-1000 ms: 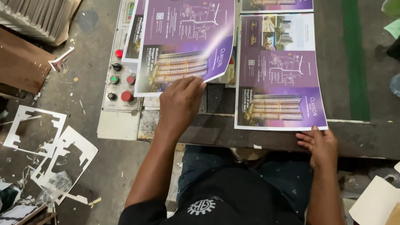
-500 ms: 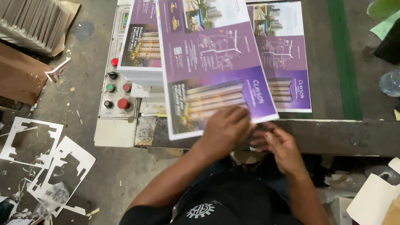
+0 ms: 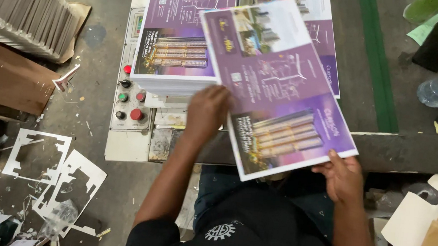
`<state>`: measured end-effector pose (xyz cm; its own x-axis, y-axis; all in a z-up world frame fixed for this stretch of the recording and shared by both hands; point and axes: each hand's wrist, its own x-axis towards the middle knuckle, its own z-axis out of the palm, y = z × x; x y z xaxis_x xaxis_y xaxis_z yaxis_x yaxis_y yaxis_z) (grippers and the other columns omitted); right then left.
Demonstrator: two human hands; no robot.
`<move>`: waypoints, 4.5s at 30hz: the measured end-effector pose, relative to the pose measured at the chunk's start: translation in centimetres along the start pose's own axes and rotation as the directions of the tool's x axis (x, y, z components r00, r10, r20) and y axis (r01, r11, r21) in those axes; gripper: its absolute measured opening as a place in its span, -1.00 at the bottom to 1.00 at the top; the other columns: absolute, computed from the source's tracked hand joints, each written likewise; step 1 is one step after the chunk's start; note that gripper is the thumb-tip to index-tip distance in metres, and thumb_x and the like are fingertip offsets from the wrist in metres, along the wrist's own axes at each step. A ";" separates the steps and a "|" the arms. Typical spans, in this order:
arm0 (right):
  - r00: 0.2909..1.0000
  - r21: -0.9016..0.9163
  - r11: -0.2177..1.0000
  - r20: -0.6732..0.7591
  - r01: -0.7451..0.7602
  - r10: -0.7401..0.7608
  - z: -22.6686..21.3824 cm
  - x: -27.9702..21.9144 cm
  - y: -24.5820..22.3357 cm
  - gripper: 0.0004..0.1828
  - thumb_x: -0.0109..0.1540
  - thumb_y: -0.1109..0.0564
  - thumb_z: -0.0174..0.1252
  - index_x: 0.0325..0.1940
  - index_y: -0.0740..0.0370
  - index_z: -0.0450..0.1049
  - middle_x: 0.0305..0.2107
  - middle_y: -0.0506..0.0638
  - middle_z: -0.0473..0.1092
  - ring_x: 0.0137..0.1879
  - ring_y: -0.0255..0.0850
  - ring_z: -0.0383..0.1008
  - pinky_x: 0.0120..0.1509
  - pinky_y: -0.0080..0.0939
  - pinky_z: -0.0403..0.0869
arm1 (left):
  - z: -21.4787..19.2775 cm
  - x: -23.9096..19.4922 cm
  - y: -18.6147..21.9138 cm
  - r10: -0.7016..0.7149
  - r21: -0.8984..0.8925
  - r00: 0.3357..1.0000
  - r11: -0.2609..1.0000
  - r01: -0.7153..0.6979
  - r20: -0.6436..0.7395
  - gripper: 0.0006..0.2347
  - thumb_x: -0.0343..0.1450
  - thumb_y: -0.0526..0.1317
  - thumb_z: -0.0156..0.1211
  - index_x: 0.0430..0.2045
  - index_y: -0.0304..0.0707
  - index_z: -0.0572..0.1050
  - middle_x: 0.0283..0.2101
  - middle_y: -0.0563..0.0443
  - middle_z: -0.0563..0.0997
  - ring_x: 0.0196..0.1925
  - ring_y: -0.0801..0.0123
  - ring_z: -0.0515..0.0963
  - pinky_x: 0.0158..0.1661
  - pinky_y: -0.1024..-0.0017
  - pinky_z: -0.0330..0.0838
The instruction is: Stacking and aligning printed marketing brochures on a machine surface.
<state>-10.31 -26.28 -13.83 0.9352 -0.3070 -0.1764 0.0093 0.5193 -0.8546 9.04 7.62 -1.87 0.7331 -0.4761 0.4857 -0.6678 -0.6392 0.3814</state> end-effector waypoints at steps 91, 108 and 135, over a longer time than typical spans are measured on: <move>0.990 -0.377 0.920 -0.124 -0.107 0.064 -1.0 30.2 1.8 -0.78 0.42 0.17 0.01 0.11 0.29 0.39 -0.23 0.10 0.53 -0.27 -0.14 0.62 -0.36 -0.20 0.54 | -5.4 0.0 1.0 -0.100 0.143 0.959 0.980 0.141 -0.265 -0.86 0.44 -0.34 0.27 -0.16 -0.39 0.62 -0.14 -0.18 0.70 -0.13 0.07 0.69 -0.15 0.20 0.56; 0.977 -0.305 0.948 0.151 -0.097 0.148 9.5 18.8 1.8 -0.61 0.33 0.06 0.11 0.25 0.14 0.39 -0.20 0.09 0.55 -0.23 -0.18 0.59 -0.28 -0.24 0.52 | -2.0 1.5 3.7 0.088 -0.044 0.954 0.994 -0.105 -0.287 -0.80 0.38 -0.31 0.39 -0.17 -0.34 0.58 -0.16 -0.11 0.63 -0.13 0.06 0.65 -0.14 0.19 0.53; 0.970 -0.176 0.981 -0.242 -0.084 0.039 -8.5 11.3 3.6 -0.75 0.46 0.12 0.04 0.21 0.19 0.34 -0.15 0.06 0.50 -0.19 -0.09 0.60 -0.25 -0.13 0.57 | -1.2 1.1 -5.1 -0.135 0.381 0.990 0.918 0.112 0.036 -0.30 0.43 0.24 0.08 0.23 -0.52 0.36 0.36 -0.44 0.35 0.43 -0.18 0.26 0.36 -0.04 0.05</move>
<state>-2.78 -34.69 -23.06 0.8216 -0.4700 -0.3226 -0.1316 0.3943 -0.9095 13.06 11.12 -2.33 0.8210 -0.4065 0.4009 -0.4819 -0.8700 0.1046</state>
